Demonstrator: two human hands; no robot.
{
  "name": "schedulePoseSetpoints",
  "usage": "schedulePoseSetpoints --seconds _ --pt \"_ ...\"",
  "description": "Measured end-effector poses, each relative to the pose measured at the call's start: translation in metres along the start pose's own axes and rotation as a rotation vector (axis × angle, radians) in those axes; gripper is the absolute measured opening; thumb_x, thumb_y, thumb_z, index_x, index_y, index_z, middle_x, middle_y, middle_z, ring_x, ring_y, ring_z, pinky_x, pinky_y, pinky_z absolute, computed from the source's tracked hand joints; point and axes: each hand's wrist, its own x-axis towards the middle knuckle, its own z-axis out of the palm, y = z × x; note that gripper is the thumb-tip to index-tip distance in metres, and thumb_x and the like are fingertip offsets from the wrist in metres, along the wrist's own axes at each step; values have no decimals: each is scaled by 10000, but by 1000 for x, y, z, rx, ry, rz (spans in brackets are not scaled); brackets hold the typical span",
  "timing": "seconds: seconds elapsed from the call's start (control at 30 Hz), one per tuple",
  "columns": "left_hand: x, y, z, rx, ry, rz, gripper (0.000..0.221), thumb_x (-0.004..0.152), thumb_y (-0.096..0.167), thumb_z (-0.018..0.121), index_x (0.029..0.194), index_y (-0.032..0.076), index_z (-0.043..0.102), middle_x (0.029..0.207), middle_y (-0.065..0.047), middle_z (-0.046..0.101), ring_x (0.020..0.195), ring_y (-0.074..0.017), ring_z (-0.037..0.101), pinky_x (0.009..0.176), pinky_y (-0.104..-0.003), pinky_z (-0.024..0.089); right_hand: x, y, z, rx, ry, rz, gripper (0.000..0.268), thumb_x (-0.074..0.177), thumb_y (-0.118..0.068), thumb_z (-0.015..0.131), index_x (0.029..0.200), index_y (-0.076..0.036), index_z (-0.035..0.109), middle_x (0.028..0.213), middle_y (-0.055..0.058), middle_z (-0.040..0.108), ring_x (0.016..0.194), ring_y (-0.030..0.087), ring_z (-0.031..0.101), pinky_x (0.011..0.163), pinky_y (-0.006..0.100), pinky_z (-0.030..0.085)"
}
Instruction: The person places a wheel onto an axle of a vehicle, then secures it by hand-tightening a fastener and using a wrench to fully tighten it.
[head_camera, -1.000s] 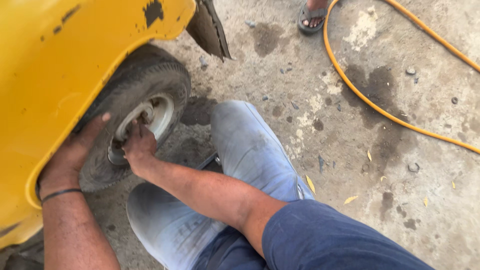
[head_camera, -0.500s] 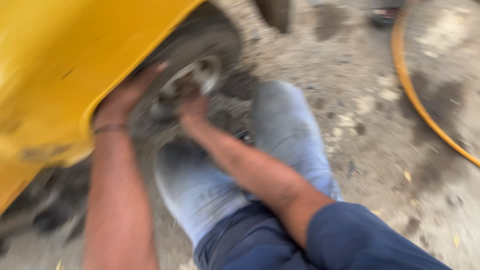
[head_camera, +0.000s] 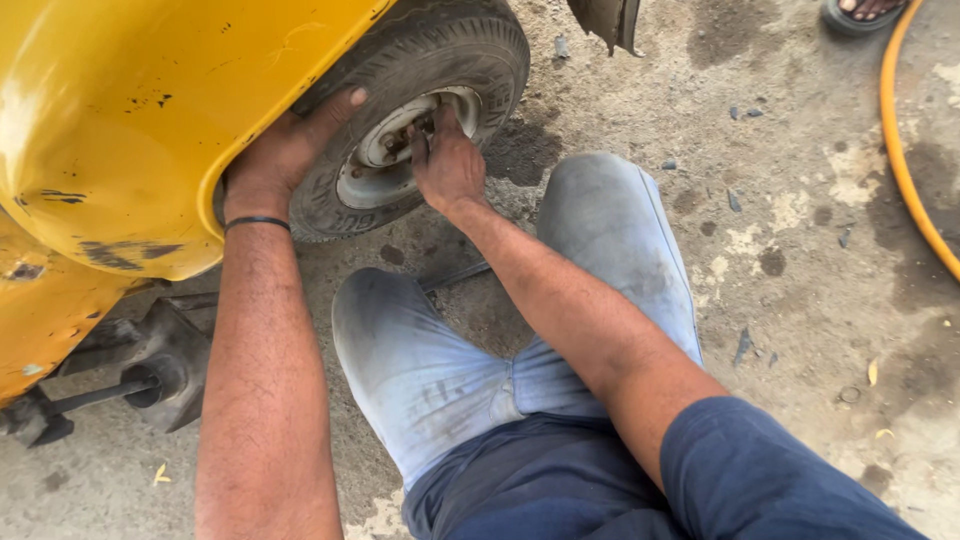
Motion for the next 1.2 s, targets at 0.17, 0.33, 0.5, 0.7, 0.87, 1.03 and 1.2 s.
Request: schedulePoseSetpoints --seconds 0.17,0.33,0.5,0.7,0.87,1.03,1.2 --pt "-10 4 -15 226 123 285 976 1024 773 616 1527 -54 488 1534 -272 548 1402 -441 484 1193 -487 375 7 2 18 -74 -147 179 451 1088 -412 473 1170 -24 689 1039 225 723 950 399 700 851 525 540" --pt "-7 16 -18 26 74 129 993 907 798 666 1492 8 530 1499 -225 555 1399 -408 469 1133 -468 385 18 -3 13 334 -80 473 568 993 -493 563 1278 -7 627 1148 201 695 1036 352 665 884 511 526" --pt "-6 8 -18 161 100 223 969 980 815 604 1523 15 536 1545 -200 575 1440 -385 496 1167 -471 405 -3 -19 -3 -18 -224 174 632 979 -509 543 1337 12 536 919 225 749 799 347 738 758 484 593" --pt "-10 14 -19 -20 40 85 1019 856 839 632 1482 39 546 1516 -180 580 1416 -370 496 1175 -446 385 3 -18 -10 76 -222 144 561 1002 -466 488 1311 0 529 883 191 726 724 314 756 673 417 628" --pt "-11 8 -24 73 8 2 1041 867 816 665 1522 21 514 1563 -212 507 1458 -407 408 1191 -486 317 5 -6 6 101 187 -183 554 1066 -376 628 1361 74 495 891 173 712 700 258 736 712 442 608" --pt "-5 14 -25 81 69 138 1047 896 810 645 1544 0 506 1584 -220 503 1464 -414 408 1181 -495 313 11 -10 10 728 -242 505 514 1082 -357 466 1316 94 541 704 148 632 559 296 590 542 476 540" --pt "-14 14 -18 -59 69 68 1066 841 847 657 1492 12 523 1520 -197 542 1426 -378 468 1167 -455 380 -5 -6 13 190 75 97 393 1024 -341 542 1092 27 659 821 159 677 698 301 672 654 471 566"
